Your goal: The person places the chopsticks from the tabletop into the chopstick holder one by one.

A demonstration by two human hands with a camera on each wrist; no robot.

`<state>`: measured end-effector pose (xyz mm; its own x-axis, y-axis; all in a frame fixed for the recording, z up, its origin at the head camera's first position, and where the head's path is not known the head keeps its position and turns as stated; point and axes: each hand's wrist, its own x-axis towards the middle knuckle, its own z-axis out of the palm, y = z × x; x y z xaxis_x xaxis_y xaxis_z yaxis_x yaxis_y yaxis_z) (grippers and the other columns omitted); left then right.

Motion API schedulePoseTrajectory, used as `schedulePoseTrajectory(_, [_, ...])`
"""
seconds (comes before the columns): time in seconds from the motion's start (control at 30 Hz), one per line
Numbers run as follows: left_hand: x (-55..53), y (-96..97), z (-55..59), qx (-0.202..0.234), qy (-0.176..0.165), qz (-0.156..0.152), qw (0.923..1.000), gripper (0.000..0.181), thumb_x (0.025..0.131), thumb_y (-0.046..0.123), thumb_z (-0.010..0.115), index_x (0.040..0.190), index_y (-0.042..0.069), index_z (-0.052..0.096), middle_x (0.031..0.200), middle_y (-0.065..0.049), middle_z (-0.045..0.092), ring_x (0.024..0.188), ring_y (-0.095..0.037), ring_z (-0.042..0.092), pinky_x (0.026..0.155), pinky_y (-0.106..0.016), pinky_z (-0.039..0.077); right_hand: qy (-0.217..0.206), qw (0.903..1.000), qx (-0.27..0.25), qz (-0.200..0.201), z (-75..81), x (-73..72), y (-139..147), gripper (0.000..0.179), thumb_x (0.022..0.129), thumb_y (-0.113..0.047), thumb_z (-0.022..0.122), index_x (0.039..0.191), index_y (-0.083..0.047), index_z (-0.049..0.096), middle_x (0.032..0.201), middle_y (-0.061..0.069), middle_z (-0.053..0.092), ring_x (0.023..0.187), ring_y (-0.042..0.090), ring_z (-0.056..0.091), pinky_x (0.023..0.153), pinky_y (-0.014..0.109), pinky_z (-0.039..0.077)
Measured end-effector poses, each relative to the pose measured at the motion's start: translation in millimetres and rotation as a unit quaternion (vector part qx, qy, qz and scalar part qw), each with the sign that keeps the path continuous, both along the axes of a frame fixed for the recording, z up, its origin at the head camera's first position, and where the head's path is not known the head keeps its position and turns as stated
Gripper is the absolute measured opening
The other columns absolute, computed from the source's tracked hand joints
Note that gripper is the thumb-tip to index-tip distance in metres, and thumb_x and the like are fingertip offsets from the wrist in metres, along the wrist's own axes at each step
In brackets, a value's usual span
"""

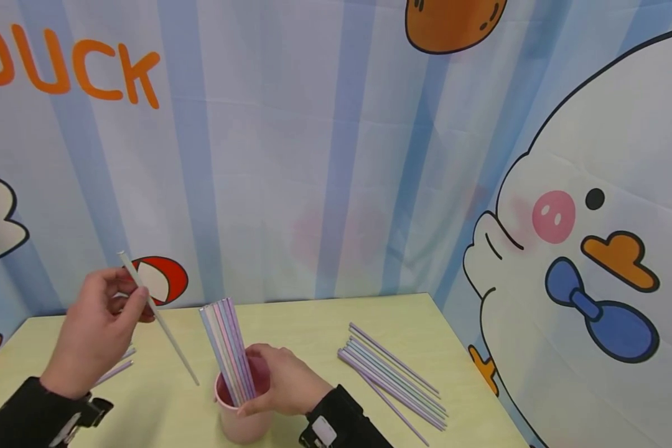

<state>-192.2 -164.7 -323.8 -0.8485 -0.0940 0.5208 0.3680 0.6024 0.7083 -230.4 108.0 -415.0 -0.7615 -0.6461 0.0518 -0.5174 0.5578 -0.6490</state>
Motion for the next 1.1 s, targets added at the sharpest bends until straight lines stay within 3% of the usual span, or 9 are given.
schedulePoseTrajectory(0.07, [-0.7,3.4,0.7,0.016,0.004,-0.013,0.9998,0.044,0.103,0.018,0.047,0.135,-0.008,0.031,0.11,-0.019,0.057,0.075,-0.014,0.067,0.066,-0.007,0.052,-0.006,1.0,-0.003,-0.001,0.1,-0.1,0.1,0.086,0.069,-0.043,0.085,0.14,-0.011,0.047,0.13,-0.002,0.058,0.115,0.013,0.055,0.102,0.038,0.047])
schedulePoseTrajectory(0.2, [-2.6,10.4,-0.5,0.039,0.014,-0.034,0.9986,0.041,0.103,0.015,0.047,0.134,-0.007,0.032,0.108,-0.018,0.055,0.073,-0.007,0.066,0.066,-0.009,0.054,-0.01,0.9999,-0.005,-0.001,0.1,-0.4,0.2,0.086,0.069,-0.042,0.085,0.14,-0.011,0.047,0.131,-0.002,0.058,0.115,0.013,0.055,0.102,0.038,0.047])
schedulePoseTrajectory(0.5, [-8.1,22.9,-13.8,0.026,0.003,-0.034,0.9991,0.037,0.103,0.017,0.049,0.128,-0.007,0.035,0.103,-0.015,0.055,0.074,-0.017,0.068,0.065,-0.011,0.055,-0.002,0.9999,-0.007,0.008,-0.6,-1.6,0.4,0.086,0.07,-0.042,0.085,0.14,-0.011,0.046,0.132,-0.001,0.057,0.117,0.012,0.054,0.103,0.038,0.046])
schedulePoseTrajectory(0.63, [-11.1,26.4,-23.5,0.014,-0.013,-0.03,0.9994,0.036,0.103,0.016,0.049,0.127,-0.007,0.036,0.103,-0.016,0.057,0.078,-0.022,0.067,0.067,-0.018,0.058,-0.001,0.9998,-0.011,0.017,-0.3,-2.3,0.2,0.085,0.071,-0.04,0.085,0.14,-0.01,0.046,0.133,0.0,0.057,0.118,0.012,0.054,0.105,0.037,0.045])
schedulePoseTrajectory(0.87, [-15.4,32.1,-39.8,-0.009,-0.055,-0.022,0.9982,0.036,0.102,0.017,0.05,0.127,-0.006,0.037,0.105,-0.017,0.058,0.083,-0.025,0.066,0.074,-0.044,0.06,-0.001,0.9998,-0.01,0.016,0.0,-2.0,0.5,0.087,0.07,-0.042,0.085,0.14,-0.01,0.045,0.134,0.0,0.056,0.119,0.012,0.053,0.105,0.037,0.045])
schedulePoseTrajectory(1.1, [-18.0,37.5,-54.2,-0.041,-0.108,-0.022,0.9931,0.036,0.101,0.019,0.053,0.127,-0.002,0.04,0.104,-0.014,0.061,0.083,-0.022,0.064,0.072,-0.041,0.059,0.006,0.9997,-0.014,0.018,-1.0,-2.4,-0.1,0.087,0.07,-0.042,0.085,0.14,-0.009,0.046,0.134,0.001,0.057,0.118,0.012,0.055,0.104,0.036,0.046])
